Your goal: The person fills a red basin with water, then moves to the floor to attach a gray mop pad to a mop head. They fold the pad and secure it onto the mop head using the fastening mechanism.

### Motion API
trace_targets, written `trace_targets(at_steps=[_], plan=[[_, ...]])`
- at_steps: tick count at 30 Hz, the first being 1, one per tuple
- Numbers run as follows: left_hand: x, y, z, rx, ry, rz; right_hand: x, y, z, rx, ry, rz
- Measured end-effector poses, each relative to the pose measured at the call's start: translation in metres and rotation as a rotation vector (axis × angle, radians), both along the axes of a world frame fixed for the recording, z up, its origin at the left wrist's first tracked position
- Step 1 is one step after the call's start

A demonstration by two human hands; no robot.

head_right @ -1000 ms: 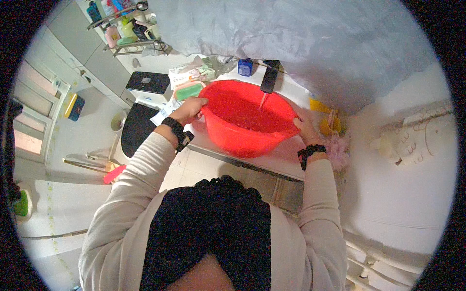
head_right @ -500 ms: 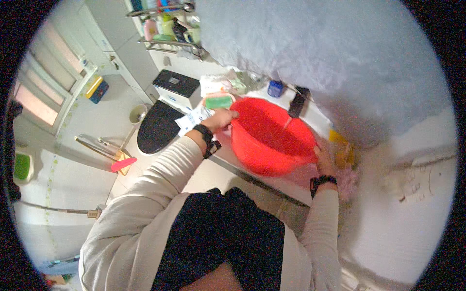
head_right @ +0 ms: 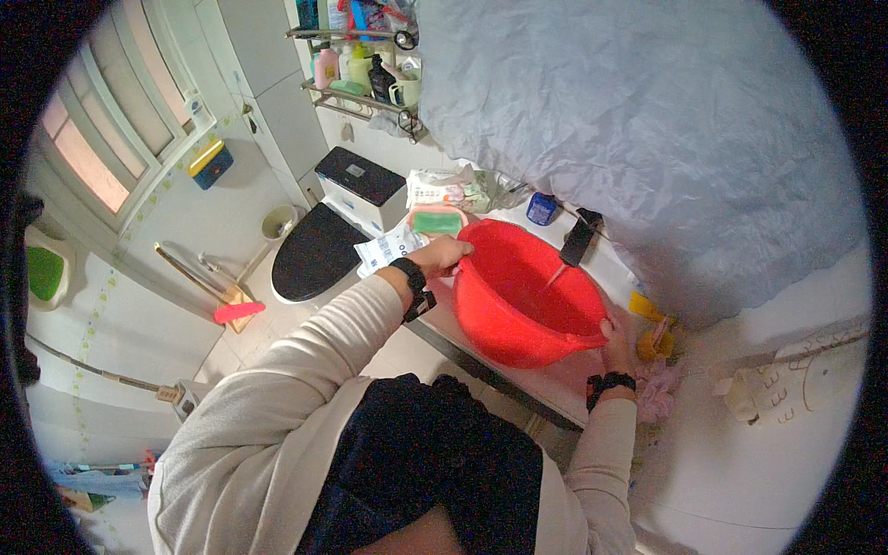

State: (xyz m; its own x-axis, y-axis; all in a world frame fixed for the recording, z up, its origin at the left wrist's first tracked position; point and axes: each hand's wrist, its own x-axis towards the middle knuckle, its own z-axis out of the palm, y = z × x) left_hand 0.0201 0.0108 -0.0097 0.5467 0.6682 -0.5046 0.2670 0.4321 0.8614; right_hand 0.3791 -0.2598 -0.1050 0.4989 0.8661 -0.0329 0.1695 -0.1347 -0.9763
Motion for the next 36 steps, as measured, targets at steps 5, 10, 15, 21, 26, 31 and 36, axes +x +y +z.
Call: trace_targets(at_steps=[5,10,15,21,26,31,36], plan=[[-0.001,0.0,0.002,0.025,0.019,-0.03,-0.028,-0.004,0.036,-0.178,-0.478,-0.084],[-0.004,-0.002,0.004,0.036,-0.004,-0.053,-0.051,-0.005,0.061,0.0,-0.017,0.037],[-0.007,-0.003,0.007,0.038,0.009,-0.054,-0.038,0.002,0.039,-0.046,-0.255,-0.044],[-0.006,-0.001,0.003,0.054,0.032,-0.065,-0.034,-0.004,0.043,-0.066,-0.472,-0.016],[-0.007,0.004,-0.01,0.064,-0.057,-0.08,-0.039,-0.008,0.05,-0.174,-0.466,-0.099],[-0.01,0.007,-0.017,0.04,-0.11,-0.104,-0.045,-0.002,0.046,-0.122,-0.26,-0.122],[-0.017,0.0,-0.013,0.049,-0.169,-0.087,-0.069,-0.011,0.079,-0.251,-0.255,-0.158]])
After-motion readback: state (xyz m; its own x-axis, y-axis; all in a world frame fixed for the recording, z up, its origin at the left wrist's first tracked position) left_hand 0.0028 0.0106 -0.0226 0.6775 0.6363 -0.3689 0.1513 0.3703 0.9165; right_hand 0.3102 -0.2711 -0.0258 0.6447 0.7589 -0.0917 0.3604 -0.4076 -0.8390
